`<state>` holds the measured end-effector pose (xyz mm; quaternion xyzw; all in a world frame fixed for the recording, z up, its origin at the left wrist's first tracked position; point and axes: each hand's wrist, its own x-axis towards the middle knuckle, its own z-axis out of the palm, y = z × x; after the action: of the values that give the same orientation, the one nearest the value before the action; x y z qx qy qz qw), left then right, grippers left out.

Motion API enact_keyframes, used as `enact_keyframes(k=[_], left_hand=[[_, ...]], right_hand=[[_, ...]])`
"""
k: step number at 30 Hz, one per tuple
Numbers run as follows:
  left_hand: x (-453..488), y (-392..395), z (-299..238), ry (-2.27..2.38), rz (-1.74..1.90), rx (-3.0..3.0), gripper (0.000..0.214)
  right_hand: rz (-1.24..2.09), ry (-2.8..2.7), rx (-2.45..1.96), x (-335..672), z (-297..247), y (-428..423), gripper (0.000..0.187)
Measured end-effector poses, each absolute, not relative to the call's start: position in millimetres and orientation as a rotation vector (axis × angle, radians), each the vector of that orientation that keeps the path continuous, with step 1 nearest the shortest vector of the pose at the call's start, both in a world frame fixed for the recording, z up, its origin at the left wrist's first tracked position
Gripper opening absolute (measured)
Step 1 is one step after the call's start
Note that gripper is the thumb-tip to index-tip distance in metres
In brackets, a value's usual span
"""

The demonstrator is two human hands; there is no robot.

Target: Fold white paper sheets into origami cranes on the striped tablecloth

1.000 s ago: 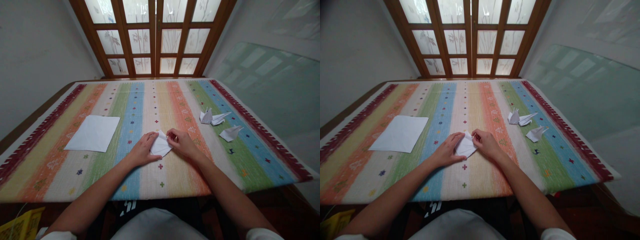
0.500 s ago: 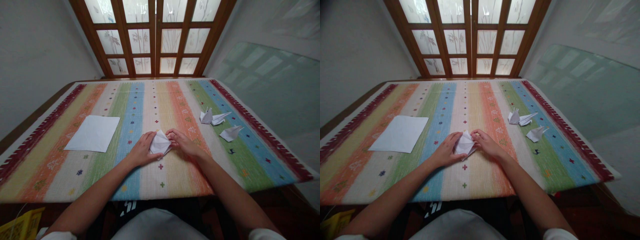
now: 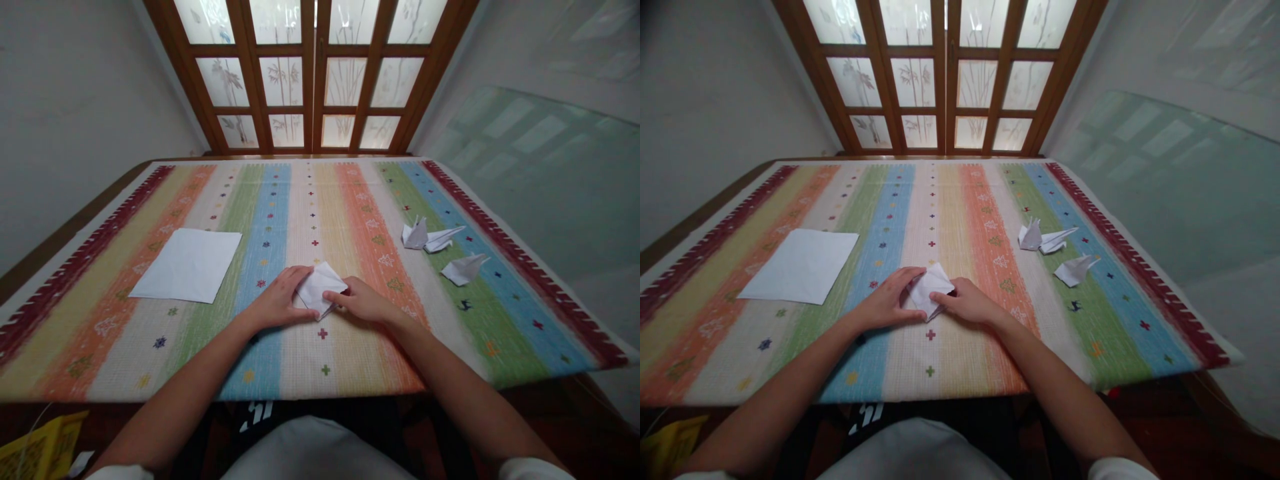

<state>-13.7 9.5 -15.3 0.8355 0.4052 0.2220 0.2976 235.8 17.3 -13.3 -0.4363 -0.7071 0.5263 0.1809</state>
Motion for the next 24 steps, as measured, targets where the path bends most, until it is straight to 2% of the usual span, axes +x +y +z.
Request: enact_keyframes(k=[6, 14, 18, 22, 24], left_hand=[[-19.8, 12.9, -10.5, 1.082, 0.617, 2.153, 0.061], [-27.0, 18.4, -6.0, 1.101, 0.577, 2.112, 0.066], [-23.8, 15.9, -5.4, 1.093, 0.6, 2.118, 0.062], [-21.2, 13.4, -5.2, 1.11, 0.608, 2.126, 0.057], [-20.8, 13.1, -4.8, 1.112, 0.605, 2.128, 0.055]], right_hand=[[1.484, -1.991, -1.292, 237.5, -10.8, 16.8, 0.049], [1.444, -1.998, -1.208, 239.0, -8.5, 17.2, 0.049], [1.42, -2.067, -1.037, 236.1, -8.3, 14.0, 0.034], [1.327, -2.159, -1.004, 231.4, -8.4, 7.2, 0.044], [1.255, -2.199, -1.002, 230.0, -9.5, 5.2, 0.042]])
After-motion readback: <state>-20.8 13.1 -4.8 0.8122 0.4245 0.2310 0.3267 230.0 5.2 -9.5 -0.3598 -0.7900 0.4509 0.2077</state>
